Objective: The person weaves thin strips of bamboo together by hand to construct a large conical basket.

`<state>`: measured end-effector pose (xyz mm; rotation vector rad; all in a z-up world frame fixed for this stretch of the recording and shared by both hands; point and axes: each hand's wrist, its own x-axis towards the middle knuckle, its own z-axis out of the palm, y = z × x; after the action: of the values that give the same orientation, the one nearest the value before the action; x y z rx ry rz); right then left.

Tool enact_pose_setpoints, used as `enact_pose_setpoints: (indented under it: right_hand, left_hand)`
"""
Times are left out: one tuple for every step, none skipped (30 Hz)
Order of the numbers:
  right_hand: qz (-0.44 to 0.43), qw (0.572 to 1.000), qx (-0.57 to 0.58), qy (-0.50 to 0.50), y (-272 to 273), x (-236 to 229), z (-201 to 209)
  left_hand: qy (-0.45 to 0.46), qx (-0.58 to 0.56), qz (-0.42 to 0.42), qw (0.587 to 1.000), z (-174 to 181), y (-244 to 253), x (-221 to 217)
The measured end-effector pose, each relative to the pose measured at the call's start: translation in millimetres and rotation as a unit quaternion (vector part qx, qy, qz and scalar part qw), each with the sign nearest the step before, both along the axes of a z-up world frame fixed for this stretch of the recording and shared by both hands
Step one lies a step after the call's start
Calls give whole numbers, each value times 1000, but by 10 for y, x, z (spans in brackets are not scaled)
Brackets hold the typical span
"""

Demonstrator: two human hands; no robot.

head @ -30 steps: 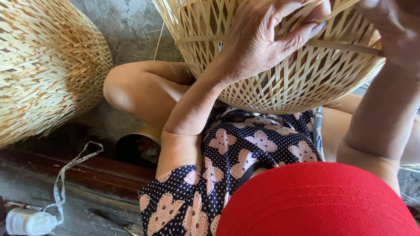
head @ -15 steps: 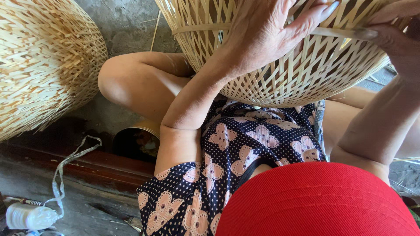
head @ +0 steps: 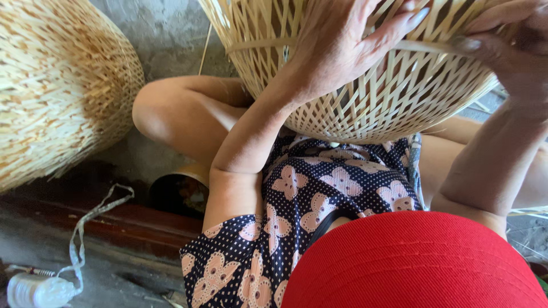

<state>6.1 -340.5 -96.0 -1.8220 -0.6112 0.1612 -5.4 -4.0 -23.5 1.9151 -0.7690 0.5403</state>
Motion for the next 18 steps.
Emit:
enact_pose_setpoints:
  right_hand:
    - [-15,999,27,17,92,-28,74]
    - [-24,999,40,20,151,-42,156]
    - [-33,998,53,23,205,-51,223]
    - [-35,998,50,13,261,-68,277]
    - [-38,998,44,7,292,-65,335]
    - [-40,998,38,3,319,-62,379]
    - [-43,999,28,2,338,-45,423]
    - [-46,999,18,-18,361,-50,465]
    - [-49,998,9,-38,389,-55,508]
    - [-53,996,-2,-69,423,-61,555]
    - [-57,994,-19,-97,450,-82,617]
    - [-59,989,-40,-130,488,-112,681]
    - [-60,983,-61,-164,521,-143,753]
    - [-60,976,-80,-193,563,-186,817]
    - [-58,969,-101,-217,600,-225,880]
    - [-54,962,-119,-239,649,-232,925]
    - [-51,954,-135,-261,681,-242,968]
    - [-47,948,-149,-278,716,-232,986]
  left_hand:
    - [16,-6,-19,1000,40,13,10]
    - [21,-1,-21,1000,82,23,25]
    - [26,4,-22,999,126,36,24]
    - [33,4,-26,999,170,49,12]
    - [41,4,-29,999,214,65,-1]
    - [49,1,-34,998,253,79,-18]
    - [60,-4,-40,997,285,74,-16]
    - [71,-8,-44,996,313,77,-27]
    - [86,-13,-49,995,333,74,-29]
    - [100,-19,-54,993,348,75,-27]
    - [68,-18,-47,996,354,76,-27]
    - [37,-17,-40,998,352,76,-25]
    - [6,-15,-33,999,339,80,-18]
    - [7,-10,-33,999,314,81,-26]
    - [8,-5,-34,999,283,90,-26]
    - [9,0,-35,999,252,95,-10]
    - [16,2,-31,999,218,92,-1]
    - [24,3,-29,999,180,81,5]
